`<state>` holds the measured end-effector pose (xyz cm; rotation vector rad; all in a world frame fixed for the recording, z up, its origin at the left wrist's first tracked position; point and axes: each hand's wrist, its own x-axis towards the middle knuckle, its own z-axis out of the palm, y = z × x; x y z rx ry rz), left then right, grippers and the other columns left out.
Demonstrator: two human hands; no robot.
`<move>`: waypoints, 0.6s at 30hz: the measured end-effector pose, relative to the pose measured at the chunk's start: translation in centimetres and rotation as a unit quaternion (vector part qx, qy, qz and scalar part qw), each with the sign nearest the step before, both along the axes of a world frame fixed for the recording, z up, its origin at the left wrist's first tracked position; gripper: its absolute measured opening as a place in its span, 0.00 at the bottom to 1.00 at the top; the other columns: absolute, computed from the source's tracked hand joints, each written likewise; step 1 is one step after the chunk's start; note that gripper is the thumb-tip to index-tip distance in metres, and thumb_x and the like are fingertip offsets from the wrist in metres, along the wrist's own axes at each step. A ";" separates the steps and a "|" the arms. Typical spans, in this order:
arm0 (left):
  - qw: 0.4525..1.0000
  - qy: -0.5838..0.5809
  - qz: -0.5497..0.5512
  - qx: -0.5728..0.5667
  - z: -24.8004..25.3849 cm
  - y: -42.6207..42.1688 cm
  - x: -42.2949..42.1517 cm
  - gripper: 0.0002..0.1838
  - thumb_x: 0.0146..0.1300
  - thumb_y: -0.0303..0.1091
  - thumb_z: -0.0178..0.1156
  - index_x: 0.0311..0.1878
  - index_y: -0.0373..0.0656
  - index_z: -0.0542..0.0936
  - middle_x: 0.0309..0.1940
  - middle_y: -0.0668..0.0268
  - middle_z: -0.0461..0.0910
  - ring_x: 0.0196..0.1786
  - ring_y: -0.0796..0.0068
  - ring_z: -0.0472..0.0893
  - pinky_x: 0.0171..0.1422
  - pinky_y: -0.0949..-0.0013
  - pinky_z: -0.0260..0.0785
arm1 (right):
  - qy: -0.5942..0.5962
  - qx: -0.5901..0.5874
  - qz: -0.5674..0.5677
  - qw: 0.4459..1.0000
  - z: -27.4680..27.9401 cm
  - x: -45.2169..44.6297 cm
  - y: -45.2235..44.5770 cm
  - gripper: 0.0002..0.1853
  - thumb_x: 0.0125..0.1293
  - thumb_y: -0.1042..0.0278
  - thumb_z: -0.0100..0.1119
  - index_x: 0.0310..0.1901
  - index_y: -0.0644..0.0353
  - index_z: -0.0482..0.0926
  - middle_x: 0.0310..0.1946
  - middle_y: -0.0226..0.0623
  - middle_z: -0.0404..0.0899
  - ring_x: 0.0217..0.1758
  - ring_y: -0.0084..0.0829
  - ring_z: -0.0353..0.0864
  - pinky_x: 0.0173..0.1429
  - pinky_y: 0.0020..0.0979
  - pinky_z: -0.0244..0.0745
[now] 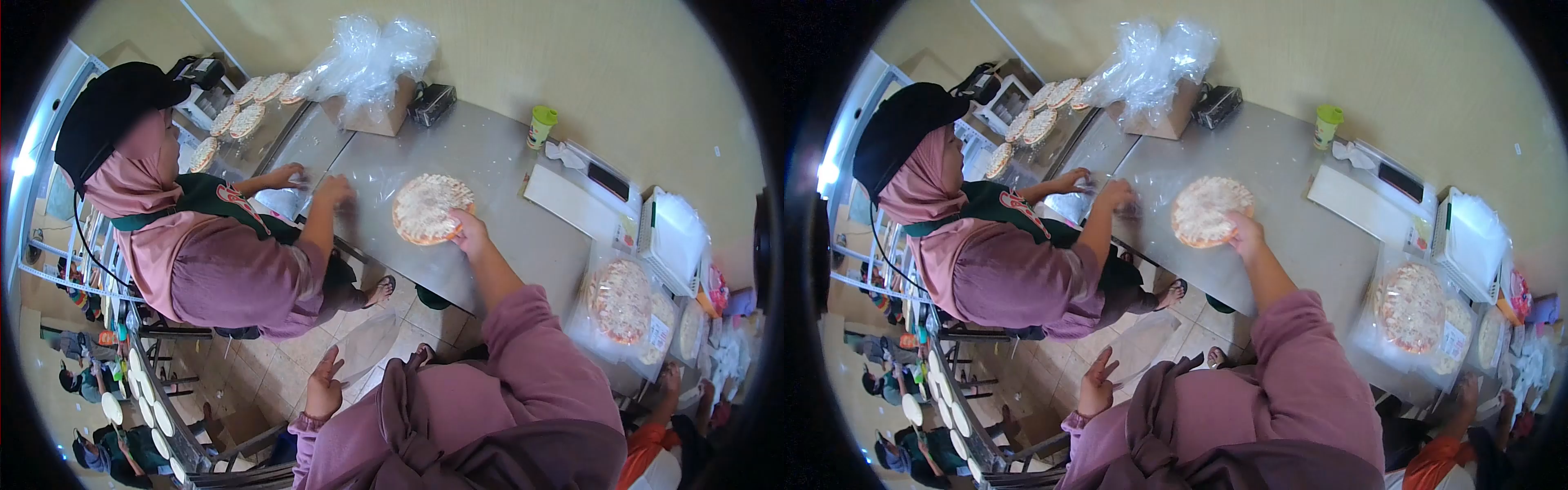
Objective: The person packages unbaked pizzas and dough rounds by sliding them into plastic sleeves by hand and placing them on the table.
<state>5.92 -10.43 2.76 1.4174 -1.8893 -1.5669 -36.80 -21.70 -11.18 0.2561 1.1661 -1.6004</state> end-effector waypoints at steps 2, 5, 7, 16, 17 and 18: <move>0.998 0.045 0.031 0.028 1.1 -0.2 -0.8 0.41 0.39 0.07 0.36 0.65 0.33 0.57 0.65 0.54 0.57 0.62 0.57 0.67 0.54 0.68 0.69 | 0.003 -0.018 0.002 1.000 -0.1 -1.2 3.4 0.21 0.53 0.71 0.60 0.50 0.61 0.70 0.43 0.39 0.77 0.48 0.36 0.77 0.54 0.38 0.72; 0.992 0.083 0.030 0.095 3.9 -1.1 -2.0 0.42 0.39 0.07 0.35 0.66 0.36 0.55 0.66 0.57 0.55 0.64 0.57 0.63 0.53 0.68 0.70 | -0.011 -0.119 -0.025 0.993 0.4 -2.3 8.6 0.24 0.56 0.64 0.58 0.54 0.62 0.68 0.48 0.40 0.74 0.53 0.39 0.73 0.59 0.45 0.66; 0.985 0.109 0.035 0.125 5.4 -1.8 -2.3 0.42 0.40 0.08 0.34 0.66 0.37 0.55 0.67 0.59 0.54 0.65 0.56 0.62 0.52 0.66 0.72 | -0.059 -0.258 -0.084 0.961 3.4 -2.5 12.2 0.26 0.63 0.52 0.47 0.57 0.61 0.66 0.54 0.43 0.70 0.56 0.44 0.70 0.59 0.47 0.66; 0.982 0.174 -0.031 0.067 10.6 -5.4 -6.2 0.41 0.40 0.09 0.33 0.65 0.39 0.57 0.67 0.61 0.54 0.65 0.56 0.61 0.51 0.64 0.73 | -0.103 -0.467 -0.081 0.875 1.6 -2.7 17.6 0.33 0.62 0.38 0.37 0.59 0.57 0.65 0.58 0.45 0.66 0.60 0.46 0.65 0.61 0.50 0.63; 0.983 0.173 -0.037 0.054 11.0 -5.7 -7.2 0.41 0.40 0.09 0.32 0.65 0.39 0.57 0.67 0.61 0.54 0.65 0.57 0.62 0.51 0.64 0.73 | -0.103 -0.470 -0.085 0.873 2.3 -2.5 17.5 0.33 0.62 0.38 0.37 0.59 0.57 0.65 0.58 0.45 0.66 0.60 0.46 0.65 0.61 0.50 0.63; 0.983 0.171 -0.043 0.040 11.4 -5.9 -8.3 0.41 0.40 0.09 0.32 0.66 0.39 0.57 0.67 0.61 0.54 0.65 0.57 0.62 0.51 0.65 0.73 | -0.130 -0.444 -0.119 0.878 3.1 -2.5 17.4 0.33 0.62 0.38 0.38 0.59 0.57 0.65 0.58 0.45 0.66 0.60 0.46 0.65 0.62 0.49 0.63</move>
